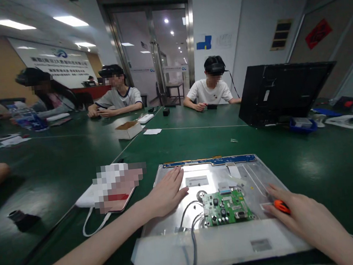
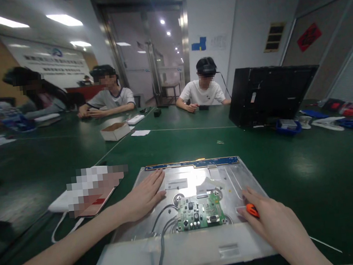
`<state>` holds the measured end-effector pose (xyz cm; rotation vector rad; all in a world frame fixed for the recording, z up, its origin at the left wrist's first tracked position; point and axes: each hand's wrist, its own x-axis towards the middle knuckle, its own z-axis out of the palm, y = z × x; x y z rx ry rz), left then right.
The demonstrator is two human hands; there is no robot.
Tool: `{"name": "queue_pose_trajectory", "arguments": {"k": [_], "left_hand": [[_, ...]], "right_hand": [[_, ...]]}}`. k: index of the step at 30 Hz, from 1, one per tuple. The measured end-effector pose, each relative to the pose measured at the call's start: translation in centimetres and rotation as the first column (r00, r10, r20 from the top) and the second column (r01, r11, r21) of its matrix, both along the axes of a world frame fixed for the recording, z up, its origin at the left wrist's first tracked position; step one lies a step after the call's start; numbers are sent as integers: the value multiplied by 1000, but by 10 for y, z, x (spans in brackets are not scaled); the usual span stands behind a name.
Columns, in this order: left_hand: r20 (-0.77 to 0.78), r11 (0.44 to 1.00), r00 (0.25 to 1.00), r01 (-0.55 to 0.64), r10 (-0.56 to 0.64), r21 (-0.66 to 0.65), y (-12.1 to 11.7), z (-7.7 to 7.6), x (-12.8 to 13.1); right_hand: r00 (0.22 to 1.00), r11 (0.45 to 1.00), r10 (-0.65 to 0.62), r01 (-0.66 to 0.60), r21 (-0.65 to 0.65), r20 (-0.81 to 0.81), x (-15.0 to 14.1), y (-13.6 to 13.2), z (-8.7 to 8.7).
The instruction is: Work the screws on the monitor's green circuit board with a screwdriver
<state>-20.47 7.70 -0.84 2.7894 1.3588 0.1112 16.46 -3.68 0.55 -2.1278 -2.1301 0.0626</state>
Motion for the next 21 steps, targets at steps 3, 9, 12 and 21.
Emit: {"name": "queue_pose_trajectory", "arguments": {"k": [3,9,12,21], "left_hand": [[-30,1000,999,-22,22,-20,1,5,-3],[-46,997,998,-48,45,-66,1,9,-8],[-37,999,999,-33,31,-40,2,9,-12],[62,1000,998,28,-29,13,6,9,-16]], "right_hand": [[998,1000,-3,4,18,-55,10,-4,-14],[999,1000,0,-1,-9,-42,3,-6,-17],[999,1000,-3,5,23,-54,-1,-7,-17],[996,1000,-17,16,-17,-91,-4,-7,-19]]}}
